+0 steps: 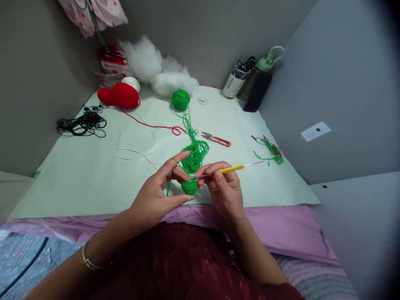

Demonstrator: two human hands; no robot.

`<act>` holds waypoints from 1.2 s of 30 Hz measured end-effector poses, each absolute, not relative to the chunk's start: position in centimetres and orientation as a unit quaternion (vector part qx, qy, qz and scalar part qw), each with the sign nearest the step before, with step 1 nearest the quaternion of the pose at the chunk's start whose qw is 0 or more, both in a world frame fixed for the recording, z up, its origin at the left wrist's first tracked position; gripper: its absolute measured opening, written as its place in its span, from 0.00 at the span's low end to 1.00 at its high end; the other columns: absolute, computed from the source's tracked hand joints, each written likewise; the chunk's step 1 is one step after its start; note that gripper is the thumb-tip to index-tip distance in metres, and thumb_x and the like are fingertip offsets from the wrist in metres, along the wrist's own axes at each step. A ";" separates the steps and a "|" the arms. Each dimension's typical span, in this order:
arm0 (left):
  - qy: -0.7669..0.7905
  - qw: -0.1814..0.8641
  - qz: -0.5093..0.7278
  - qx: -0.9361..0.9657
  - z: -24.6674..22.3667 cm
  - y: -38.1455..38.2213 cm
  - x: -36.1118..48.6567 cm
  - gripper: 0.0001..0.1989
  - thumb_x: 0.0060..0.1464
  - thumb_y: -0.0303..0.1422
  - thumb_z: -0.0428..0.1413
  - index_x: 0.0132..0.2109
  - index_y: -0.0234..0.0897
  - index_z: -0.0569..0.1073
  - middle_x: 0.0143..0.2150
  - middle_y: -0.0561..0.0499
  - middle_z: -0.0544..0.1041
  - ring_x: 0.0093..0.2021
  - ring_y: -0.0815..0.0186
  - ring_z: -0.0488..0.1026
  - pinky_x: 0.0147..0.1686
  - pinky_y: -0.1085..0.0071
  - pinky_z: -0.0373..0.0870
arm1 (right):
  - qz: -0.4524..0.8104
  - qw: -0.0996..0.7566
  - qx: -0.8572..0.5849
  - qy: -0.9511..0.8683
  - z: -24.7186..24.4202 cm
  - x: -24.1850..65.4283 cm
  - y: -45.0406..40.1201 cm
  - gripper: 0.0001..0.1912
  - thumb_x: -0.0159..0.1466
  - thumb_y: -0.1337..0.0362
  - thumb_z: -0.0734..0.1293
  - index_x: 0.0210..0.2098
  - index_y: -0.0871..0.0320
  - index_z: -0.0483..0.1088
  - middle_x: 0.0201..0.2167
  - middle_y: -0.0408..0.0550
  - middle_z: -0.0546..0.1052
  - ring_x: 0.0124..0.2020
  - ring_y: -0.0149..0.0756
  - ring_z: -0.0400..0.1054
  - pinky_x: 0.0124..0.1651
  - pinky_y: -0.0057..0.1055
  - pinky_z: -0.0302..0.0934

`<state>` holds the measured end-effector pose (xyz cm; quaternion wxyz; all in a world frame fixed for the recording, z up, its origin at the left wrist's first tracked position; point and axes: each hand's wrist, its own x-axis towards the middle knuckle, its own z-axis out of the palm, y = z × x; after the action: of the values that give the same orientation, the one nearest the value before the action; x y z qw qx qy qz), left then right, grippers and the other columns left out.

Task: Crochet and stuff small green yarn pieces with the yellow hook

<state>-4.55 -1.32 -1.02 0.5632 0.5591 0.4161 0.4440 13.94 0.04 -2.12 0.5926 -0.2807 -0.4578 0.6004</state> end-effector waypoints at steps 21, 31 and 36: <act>0.367 0.666 0.431 0.487 -1.6 -1.4 -5.1 0.37 0.54 0.34 0.70 0.68 0.49 0.66 0.49 0.51 0.73 0.50 0.65 0.75 0.54 0.69 0.71 | 0.532 0.634 -0.315 -0.465 -1.7 14.9 -0.6 0.07 0.72 0.61 0.68 0.40 0.52 0.80 0.36 0.44 0.82 0.32 0.30 0.77 0.35 0.28 0.73; 0.366 0.680 0.418 0.479 -1.2 -1.5 -5.2 0.36 0.55 0.32 0.69 0.68 0.50 0.66 0.50 0.52 0.72 0.48 0.67 0.76 0.51 0.73 0.73 | 0.535 0.601 -0.319 -0.501 -2.1 14.9 -1.0 0.08 0.71 0.58 0.69 0.40 0.53 0.79 0.37 0.47 0.81 0.33 0.34 0.76 0.36 0.33 0.74; 0.360 0.676 0.418 0.489 -1.4 -1.4 -5.2 0.36 0.56 0.32 0.68 0.68 0.51 0.67 0.49 0.51 0.72 0.48 0.67 0.76 0.52 0.71 0.74 | 0.544 0.595 -0.317 -0.499 -2.1 14.9 -1.0 0.07 0.72 0.59 0.68 0.41 0.51 0.80 0.38 0.46 0.81 0.33 0.33 0.76 0.37 0.34 0.74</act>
<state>-5.15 -1.45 -1.44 0.6757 0.4889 0.3595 0.4185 14.93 -1.02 -2.07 0.5950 -0.3167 -0.4995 0.5442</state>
